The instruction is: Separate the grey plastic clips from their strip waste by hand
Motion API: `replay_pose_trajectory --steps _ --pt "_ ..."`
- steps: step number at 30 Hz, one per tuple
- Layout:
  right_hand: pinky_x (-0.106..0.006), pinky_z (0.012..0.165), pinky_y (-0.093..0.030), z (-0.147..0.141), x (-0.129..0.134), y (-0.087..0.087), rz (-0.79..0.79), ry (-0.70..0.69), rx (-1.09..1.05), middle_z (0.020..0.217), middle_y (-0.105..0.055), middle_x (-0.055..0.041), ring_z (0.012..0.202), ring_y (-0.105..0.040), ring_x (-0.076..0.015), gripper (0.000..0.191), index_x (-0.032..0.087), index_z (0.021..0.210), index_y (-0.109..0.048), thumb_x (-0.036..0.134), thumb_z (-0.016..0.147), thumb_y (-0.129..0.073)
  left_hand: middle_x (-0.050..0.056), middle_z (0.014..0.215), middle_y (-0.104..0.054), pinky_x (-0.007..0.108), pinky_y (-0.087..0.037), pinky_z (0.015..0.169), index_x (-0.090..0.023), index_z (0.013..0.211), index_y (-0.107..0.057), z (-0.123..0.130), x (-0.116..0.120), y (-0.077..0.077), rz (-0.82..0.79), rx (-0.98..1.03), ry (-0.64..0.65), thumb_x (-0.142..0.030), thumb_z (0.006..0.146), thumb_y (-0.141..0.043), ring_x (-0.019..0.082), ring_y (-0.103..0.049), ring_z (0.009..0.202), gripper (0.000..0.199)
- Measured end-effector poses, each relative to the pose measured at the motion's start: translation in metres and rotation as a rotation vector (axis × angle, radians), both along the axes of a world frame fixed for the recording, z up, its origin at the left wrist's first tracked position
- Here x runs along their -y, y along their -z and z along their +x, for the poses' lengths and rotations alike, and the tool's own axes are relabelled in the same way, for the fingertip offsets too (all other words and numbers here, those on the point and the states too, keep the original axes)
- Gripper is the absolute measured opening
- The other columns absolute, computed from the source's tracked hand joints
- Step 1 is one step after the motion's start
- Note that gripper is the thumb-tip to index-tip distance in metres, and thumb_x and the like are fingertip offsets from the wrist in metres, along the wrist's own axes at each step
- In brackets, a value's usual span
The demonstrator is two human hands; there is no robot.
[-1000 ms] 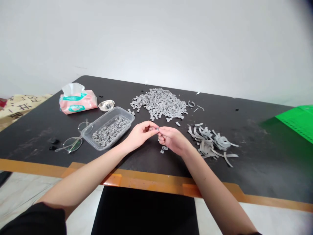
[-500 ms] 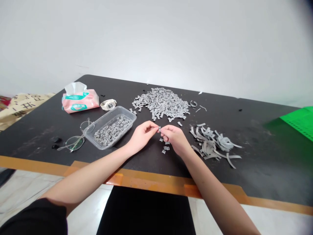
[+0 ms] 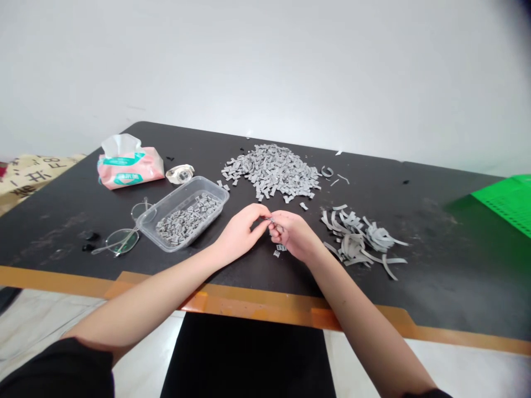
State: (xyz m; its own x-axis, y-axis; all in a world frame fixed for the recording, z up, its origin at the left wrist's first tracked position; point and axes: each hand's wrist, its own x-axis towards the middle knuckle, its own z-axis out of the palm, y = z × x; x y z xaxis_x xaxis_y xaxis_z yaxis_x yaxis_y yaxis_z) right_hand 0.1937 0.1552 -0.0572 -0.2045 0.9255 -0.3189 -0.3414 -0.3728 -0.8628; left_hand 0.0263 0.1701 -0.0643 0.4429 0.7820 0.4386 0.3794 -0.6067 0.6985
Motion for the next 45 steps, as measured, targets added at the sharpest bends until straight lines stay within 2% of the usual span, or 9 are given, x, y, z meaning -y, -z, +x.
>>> replay_pose_trajectory --steps 6,9,12,17,21,28,37,41,45 --pt "-0.022 0.05 -0.031 0.004 0.001 -0.004 -0.018 -0.022 0.018 0.063 -0.053 0.0035 0.055 -0.042 -0.0076 0.027 0.016 0.072 -0.062 0.034 0.062 -0.08 0.007 0.102 -0.068 0.036 -0.049 0.095 -0.019 0.089 -0.066 0.001 0.0 -0.005 -0.023 0.055 0.013 -0.024 0.091 -0.057 0.02 -0.063 0.1 0.011" --pt "-0.023 0.051 -0.031 0.01 -0.002 -0.001 0.047 -0.006 0.081 0.063 -0.053 0.0034 0.055 -0.042 -0.0077 0.027 0.017 0.072 -0.062 0.036 0.065 -0.08 0.004 0.09 -0.067 0.032 -0.05 0.084 -0.018 0.085 -0.065 0.002 -0.005 -0.005 -0.351 0.246 -0.037 -0.029 0.086 -0.064 0.018 -0.062 0.086 0.012" --pt "-0.023 0.053 -0.031 0.016 -0.005 0.001 0.098 -0.055 0.142 0.063 -0.053 0.0028 0.055 -0.042 -0.0081 0.025 0.017 0.069 -0.063 0.036 0.069 -0.079 0.0 0.077 -0.067 0.028 -0.049 0.076 -0.016 0.082 -0.065 0.003 -0.009 -0.003 -0.677 0.475 0.029 -0.033 0.08 -0.072 0.013 -0.059 0.072 0.019" --pt "-0.024 0.053 -0.031 0.018 -0.004 0.001 0.095 -0.107 0.145 0.062 -0.053 0.0024 0.056 -0.041 -0.0088 0.027 0.016 0.068 -0.063 0.038 0.071 -0.078 -0.001 0.074 -0.066 0.025 -0.045 0.067 -0.015 0.083 -0.066 0.005 -0.01 -0.001 -0.908 0.659 0.139 -0.033 0.072 -0.082 0.01 -0.057 0.066 0.026" --pt "-0.023 0.054 -0.03 0.016 -0.002 -0.001 0.069 -0.142 0.092 0.063 -0.053 0.0023 0.057 -0.042 -0.0082 0.029 0.016 0.069 -0.063 0.039 0.07 -0.08 -0.003 0.072 -0.066 0.024 -0.045 0.066 -0.016 0.089 -0.067 0.005 -0.008 0.0 -0.916 0.684 0.154 -0.032 0.072 -0.082 0.009 -0.057 0.064 0.028" --pt "-0.022 0.051 -0.028 0.01 -0.002 -0.003 0.016 -0.076 0.066 0.06 -0.052 0.0028 0.054 -0.041 -0.007 0.031 0.014 0.065 -0.063 0.037 0.062 -0.083 -0.001 0.072 -0.068 0.026 -0.046 0.07 -0.014 0.091 -0.068 0.006 -0.007 -0.001 -0.734 0.501 0.099 -0.031 0.076 -0.076 0.011 -0.057 0.065 0.024" --pt "-0.024 0.05 -0.03 0.017 -0.009 0.002 0.089 -0.031 0.359 0.058 -0.058 0.0021 0.05 -0.043 -0.0077 0.028 0.014 0.072 -0.072 0.041 0.065 -0.078 -0.002 0.072 -0.065 0.027 -0.043 0.069 -0.014 0.084 -0.065 0.003 -0.013 0.003 -0.72 0.387 0.057 -0.032 0.074 -0.076 0.012 -0.057 0.067 0.023" --pt "-0.025 0.054 -0.034 0.02 -0.01 0.003 0.087 -0.044 0.312 0.062 -0.063 0.0027 0.053 -0.047 -0.0083 0.032 0.016 0.088 -0.074 0.032 0.062 -0.081 0.0 0.077 -0.069 0.027 -0.043 0.073 -0.015 0.087 -0.067 0.001 -0.016 0.003 -0.775 0.4 0.057 -0.032 0.071 -0.079 0.013 -0.059 0.071 0.026" --pt "-0.025 0.057 -0.037 0.015 -0.008 0.004 0.128 -0.005 0.244 0.06 -0.063 0.0034 0.055 -0.051 -0.0095 0.025 0.018 0.075 -0.067 0.03 0.061 -0.083 0.002 0.078 -0.072 0.028 -0.044 0.075 -0.014 0.085 -0.067 0.002 -0.014 0.0 -0.833 0.4 0.128 -0.034 0.07 -0.081 0.014 -0.061 0.073 0.028"
